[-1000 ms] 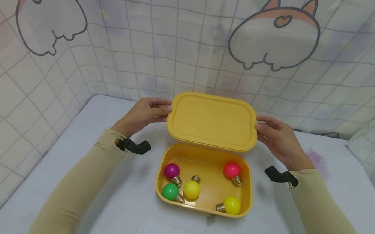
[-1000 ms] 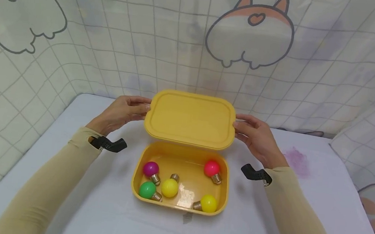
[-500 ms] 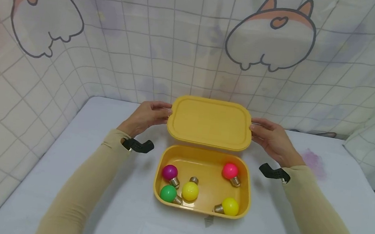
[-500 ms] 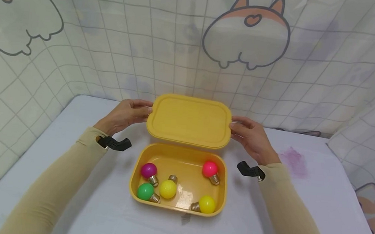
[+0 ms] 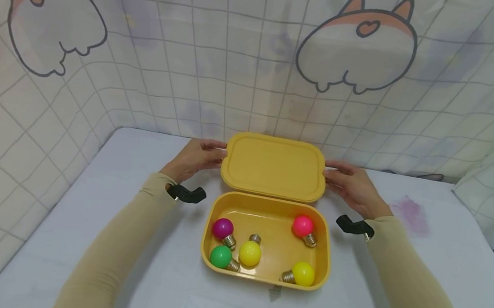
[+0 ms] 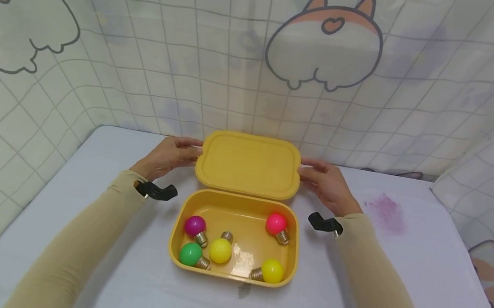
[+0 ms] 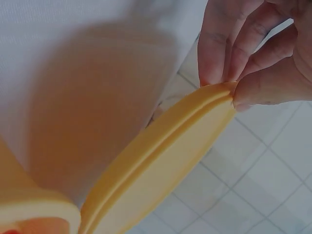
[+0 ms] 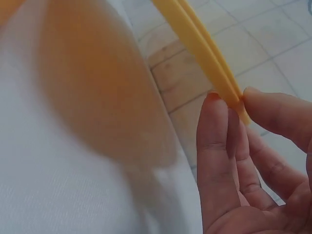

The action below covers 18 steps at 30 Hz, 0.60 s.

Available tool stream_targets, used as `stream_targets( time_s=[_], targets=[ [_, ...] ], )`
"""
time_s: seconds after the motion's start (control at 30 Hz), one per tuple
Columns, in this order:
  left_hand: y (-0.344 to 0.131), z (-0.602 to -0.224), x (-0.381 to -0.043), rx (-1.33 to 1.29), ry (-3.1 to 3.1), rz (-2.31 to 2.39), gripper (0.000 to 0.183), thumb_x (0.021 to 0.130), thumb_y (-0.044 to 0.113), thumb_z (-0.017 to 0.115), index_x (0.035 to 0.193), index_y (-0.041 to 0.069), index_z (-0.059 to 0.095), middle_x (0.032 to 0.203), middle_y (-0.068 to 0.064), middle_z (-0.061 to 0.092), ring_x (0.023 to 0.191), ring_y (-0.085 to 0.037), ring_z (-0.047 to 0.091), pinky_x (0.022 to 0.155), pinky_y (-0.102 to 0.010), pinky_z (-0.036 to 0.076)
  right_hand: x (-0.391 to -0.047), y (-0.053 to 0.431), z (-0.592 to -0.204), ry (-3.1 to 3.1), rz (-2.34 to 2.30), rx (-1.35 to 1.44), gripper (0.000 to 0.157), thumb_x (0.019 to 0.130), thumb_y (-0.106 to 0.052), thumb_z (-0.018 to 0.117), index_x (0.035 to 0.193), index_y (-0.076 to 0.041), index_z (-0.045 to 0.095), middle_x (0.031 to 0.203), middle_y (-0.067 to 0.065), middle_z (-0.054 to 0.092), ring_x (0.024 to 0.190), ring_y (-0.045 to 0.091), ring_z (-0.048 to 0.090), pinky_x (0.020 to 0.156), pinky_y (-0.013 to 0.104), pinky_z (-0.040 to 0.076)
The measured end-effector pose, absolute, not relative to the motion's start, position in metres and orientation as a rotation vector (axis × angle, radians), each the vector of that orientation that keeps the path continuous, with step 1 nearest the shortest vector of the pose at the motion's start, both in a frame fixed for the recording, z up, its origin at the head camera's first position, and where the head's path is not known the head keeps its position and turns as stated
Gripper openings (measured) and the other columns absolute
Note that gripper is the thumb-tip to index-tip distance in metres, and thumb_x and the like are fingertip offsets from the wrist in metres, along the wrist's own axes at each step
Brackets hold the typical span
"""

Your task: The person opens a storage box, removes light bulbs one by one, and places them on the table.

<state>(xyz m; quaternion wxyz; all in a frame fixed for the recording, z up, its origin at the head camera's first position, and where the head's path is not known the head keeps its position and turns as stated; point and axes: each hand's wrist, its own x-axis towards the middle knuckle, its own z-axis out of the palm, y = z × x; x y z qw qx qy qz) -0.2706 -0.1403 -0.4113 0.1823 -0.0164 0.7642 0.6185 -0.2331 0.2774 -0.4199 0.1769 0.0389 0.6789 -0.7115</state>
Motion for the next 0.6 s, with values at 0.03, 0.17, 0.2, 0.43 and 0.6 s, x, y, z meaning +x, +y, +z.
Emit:
stream_targets(
  time_s=[0.03, 0.17, 0.2, 0.43, 0.6],
  targets=[
    [-0.140, -0.413, -0.271, -0.052, 2.157, 1.744, 0.045, 0.097, 0.021, 0.071, 0.139, 0.007, 0.062, 0.135, -0.017, 0.067, 0.095, -0.014, 0.074, 0.088, -0.026, 0.060, -0.233, 0.278, -0.421, 1.934, -2.000, 0.112, 0.064, 0.098, -0.020, 0.070, 0.151, 0.000, 0.042, 0.111, -0.010, 0.073, 0.097, 0.008, 0.072, 0.089, 0.022, 0.060],
    [-0.137, -0.418, -0.275, -0.108, 2.168, 1.704, 0.046, 0.099, 0.025, 0.068, 0.141, 0.008, 0.062, 0.137, -0.015, 0.066, 0.096, -0.015, 0.073, 0.090, -0.026, 0.060, -0.235, 0.278, -0.425, 1.966, -1.945, 0.141, 0.065, 0.099, -0.022, 0.068, 0.154, 0.000, 0.041, 0.112, -0.012, 0.072, 0.098, 0.007, 0.073, 0.089, 0.022, 0.060],
    [-0.137, -0.418, -0.275, -0.122, 2.173, 1.685, 0.046, 0.100, 0.028, 0.067, 0.141, 0.009, 0.061, 0.137, -0.015, 0.066, 0.098, -0.016, 0.073, 0.092, -0.027, 0.060, -0.236, 0.278, -0.425, 1.975, -1.931, 0.151, 0.065, 0.099, -0.024, 0.068, 0.153, 0.000, 0.041, 0.112, -0.012, 0.072, 0.099, 0.007, 0.072, 0.089, 0.022, 0.060],
    [-0.134, -0.422, -0.276, -0.165, 2.152, 1.609, 0.053, 0.104, 0.041, 0.056, 0.144, 0.007, 0.057, 0.140, -0.015, 0.063, 0.114, -0.025, 0.070, 0.095, -0.031, 0.059, -0.238, 0.275, -0.430, 2.063, -1.786, 0.201, 0.065, 0.103, -0.037, 0.060, 0.154, -0.001, 0.040, 0.135, 0.007, 0.063, 0.106, 0.008, 0.069, 0.092, 0.024, 0.059],
    [-0.133, -0.425, -0.275, -0.195, 2.134, 1.582, 0.057, 0.107, 0.050, 0.045, 0.143, 0.007, 0.057, 0.140, -0.014, 0.064, 0.116, -0.027, 0.071, 0.090, -0.031, 0.061, -0.237, 0.275, -0.434, 2.086, -1.704, 0.187, 0.067, 0.105, -0.042, 0.055, 0.156, -0.002, 0.037, 0.154, 0.024, 0.049, 0.109, 0.010, 0.069, 0.095, 0.027, 0.059]
  ],
)
